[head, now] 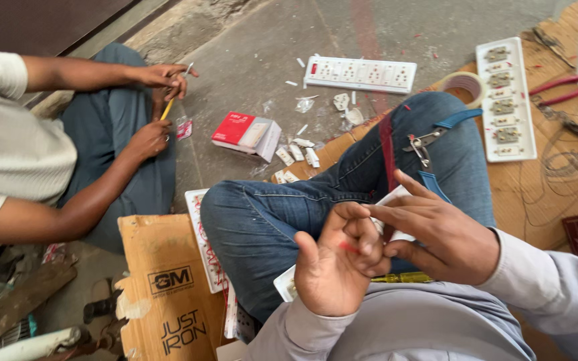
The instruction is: The person sits on the floor and assembles a white electrical power strip. They use a screwdriver to tighten screws on the internal terminals and a wire stripper to cut and prepare red wires. The person connects the wires to the terminals and secures them, working on the internal components of the power strip.
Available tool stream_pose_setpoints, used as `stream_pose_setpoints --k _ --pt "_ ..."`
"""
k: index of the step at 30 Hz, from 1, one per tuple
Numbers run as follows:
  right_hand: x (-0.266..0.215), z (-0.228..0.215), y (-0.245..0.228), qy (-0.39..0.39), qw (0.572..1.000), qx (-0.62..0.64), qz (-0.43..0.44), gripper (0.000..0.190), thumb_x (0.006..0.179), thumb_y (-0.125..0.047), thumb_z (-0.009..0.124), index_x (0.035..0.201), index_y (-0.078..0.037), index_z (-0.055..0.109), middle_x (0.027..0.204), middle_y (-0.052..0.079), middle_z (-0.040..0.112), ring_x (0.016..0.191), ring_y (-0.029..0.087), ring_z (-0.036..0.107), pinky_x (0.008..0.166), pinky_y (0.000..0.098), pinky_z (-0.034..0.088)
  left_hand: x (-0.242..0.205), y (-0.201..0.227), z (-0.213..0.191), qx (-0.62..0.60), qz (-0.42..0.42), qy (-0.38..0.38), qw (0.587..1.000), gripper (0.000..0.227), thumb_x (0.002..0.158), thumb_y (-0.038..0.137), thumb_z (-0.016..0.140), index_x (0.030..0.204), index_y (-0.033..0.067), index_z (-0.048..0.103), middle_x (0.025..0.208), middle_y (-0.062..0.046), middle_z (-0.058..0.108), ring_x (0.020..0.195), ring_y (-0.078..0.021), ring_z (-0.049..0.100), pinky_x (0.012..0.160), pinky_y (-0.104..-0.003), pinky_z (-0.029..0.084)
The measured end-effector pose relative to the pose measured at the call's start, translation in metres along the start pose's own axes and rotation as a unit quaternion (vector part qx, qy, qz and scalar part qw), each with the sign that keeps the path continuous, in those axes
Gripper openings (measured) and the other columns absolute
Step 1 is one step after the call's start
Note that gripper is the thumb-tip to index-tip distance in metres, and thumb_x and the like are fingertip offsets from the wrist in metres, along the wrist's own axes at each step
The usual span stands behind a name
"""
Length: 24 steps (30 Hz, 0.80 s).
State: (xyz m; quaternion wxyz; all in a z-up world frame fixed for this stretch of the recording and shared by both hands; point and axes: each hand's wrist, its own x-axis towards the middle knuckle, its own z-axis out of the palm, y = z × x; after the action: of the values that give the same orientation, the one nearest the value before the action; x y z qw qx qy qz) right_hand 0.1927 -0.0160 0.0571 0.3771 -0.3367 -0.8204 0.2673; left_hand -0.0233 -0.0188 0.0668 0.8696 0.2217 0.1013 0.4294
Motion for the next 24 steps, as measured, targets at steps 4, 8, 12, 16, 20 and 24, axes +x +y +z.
stream_pose_setpoints --k 4,8,12,16,20,24 --pt "-0.016 0.009 0.003 0.046 0.998 -0.007 0.038 0.03 0.089 -0.022 0.07 0.115 -0.006 0.07 0.093 0.009 0.072 0.091 0.029 0.071 0.118 0.0531 0.039 -0.002 0.005 -0.001 0.14 0.038 0.027 0.989 0.069 0.095 0.044 0.07 0.145 0.0056 0.04 0.121 -0.009 0.056 0.111 -0.0171 0.058 0.087 -0.035 0.052" --pt "-0.031 0.003 0.003 0.061 0.996 0.039 0.053 0.018 0.093 -0.02 0.066 0.105 -0.008 0.073 0.09 0.007 0.073 0.091 0.029 0.072 0.117 0.0511 0.04 -0.008 0.014 -0.003 0.461 0.089 0.064 0.88 0.045 0.104 0.008 0.063 0.146 0.0045 0.047 0.132 -0.014 0.063 0.12 -0.021 0.066 0.096 -0.036 0.061" --pt "-0.029 -0.012 0.004 0.034 0.99 0.115 0.076 0.017 0.1 -0.023 0.062 0.105 -0.009 0.072 0.09 0.003 0.074 0.088 0.023 0.075 0.122 0.052 0.04 -0.008 0.027 0.004 0.719 0.195 0.009 0.668 0.03 0.096 -0.009 0.068 0.121 0.0071 0.07 0.104 -0.01 0.073 0.093 -0.0196 0.076 0.083 -0.029 0.063" --pt "-0.015 -0.03 -0.009 -0.046 0.991 0.093 0.09 0.024 0.096 -0.021 0.061 0.107 -0.004 0.073 0.097 0.01 0.076 0.098 0.033 0.07 0.093 0.0449 0.049 0.003 0.038 0.021 0.743 0.245 -0.027 0.623 0.029 0.089 -0.008 0.072 0.115 0.0059 0.068 0.095 -0.006 0.073 0.088 -0.0226 0.075 0.079 -0.032 0.059" --pt "0.004 -0.03 -0.024 -0.098 0.989 0.065 0.088 0.02 0.093 -0.02 0.065 0.102 -0.004 0.072 0.093 0.01 0.075 0.09 0.033 0.07 0.08 0.0421 0.052 0.006 0.048 0.041 0.775 0.24 -0.092 0.577 0.033 0.086 -0.008 0.071 0.115 0.0054 0.066 0.096 -0.005 0.073 0.089 -0.0259 0.071 0.079 -0.036 0.058" --pt "0.021 -0.029 -0.024 -0.117 0.989 0.051 0.08 0.013 0.083 -0.018 0.072 0.087 -0.005 0.073 0.087 0.009 0.075 0.083 0.031 0.071 0.07 0.0419 0.054 0.002 0.061 0.052 0.79 0.197 -0.125 0.568 0.034 0.083 -0.008 0.067 0.115 0.0046 0.066 0.094 -0.007 0.072 0.088 -0.0285 0.068 0.078 -0.038 0.056"
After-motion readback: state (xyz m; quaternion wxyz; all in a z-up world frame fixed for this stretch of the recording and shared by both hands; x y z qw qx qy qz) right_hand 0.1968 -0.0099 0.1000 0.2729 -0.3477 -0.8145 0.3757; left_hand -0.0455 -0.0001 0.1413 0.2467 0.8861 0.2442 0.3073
